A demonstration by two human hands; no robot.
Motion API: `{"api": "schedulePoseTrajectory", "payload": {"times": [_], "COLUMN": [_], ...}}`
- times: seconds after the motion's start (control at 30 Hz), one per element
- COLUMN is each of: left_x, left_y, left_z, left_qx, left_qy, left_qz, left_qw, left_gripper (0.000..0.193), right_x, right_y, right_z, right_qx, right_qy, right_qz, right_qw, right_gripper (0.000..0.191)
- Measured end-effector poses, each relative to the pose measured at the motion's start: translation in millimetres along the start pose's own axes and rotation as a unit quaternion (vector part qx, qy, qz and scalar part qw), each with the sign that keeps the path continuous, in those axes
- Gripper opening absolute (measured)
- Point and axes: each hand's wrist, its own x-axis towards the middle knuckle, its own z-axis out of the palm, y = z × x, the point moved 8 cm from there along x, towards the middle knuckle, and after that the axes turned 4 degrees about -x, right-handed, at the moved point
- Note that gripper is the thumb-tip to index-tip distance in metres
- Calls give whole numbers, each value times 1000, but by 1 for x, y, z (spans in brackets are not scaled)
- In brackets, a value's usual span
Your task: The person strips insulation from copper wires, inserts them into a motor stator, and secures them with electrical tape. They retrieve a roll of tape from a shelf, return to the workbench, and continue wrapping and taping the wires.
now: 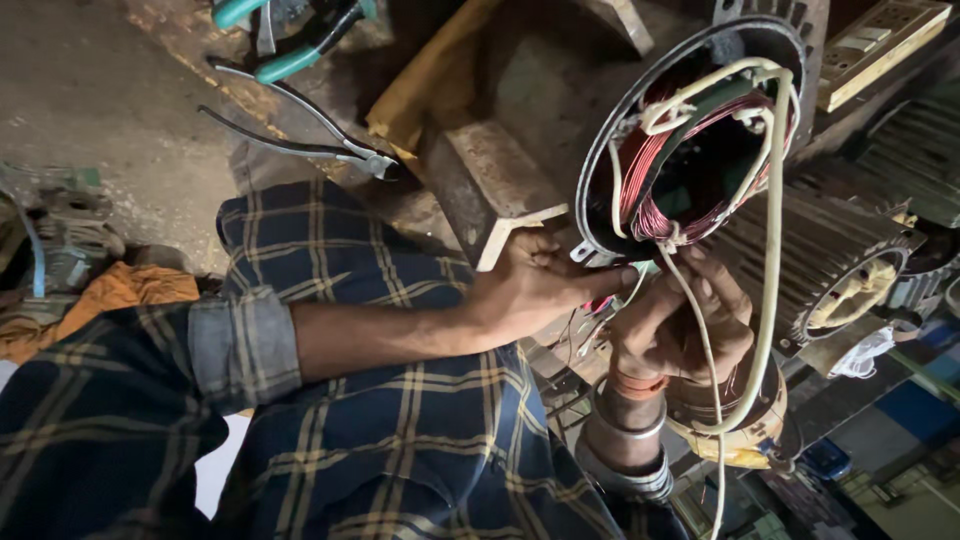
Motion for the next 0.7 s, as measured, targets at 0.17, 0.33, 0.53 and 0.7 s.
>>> {"api": "schedulePoseTrajectory", "payload": {"times": [0.17,0.33,0.53,0.7], "left_x": [-7,-5,-13,-29], "left_y": [19,15,-40,-82], "left_z": [4,28,38,25], "left_qx": [387,973,944,859], "left_qy": [-21,-47,-166,-229], "left_qz": [-4,147,284,357], "left_qw": [922,173,19,-287], "left_gripper": [114,88,30,23], "right_x": [21,38,66,66], "right_y": [-18,5,-43,-46], "right_z": [-1,4,4,9], "right_qx": [-9,239,-24,120], "right_qy": [-118,-234,-303,-334], "right_qz": [-86,62,-92,-62], "right_qw": [989,940,948,933], "right_gripper": [7,7,6,10]}}
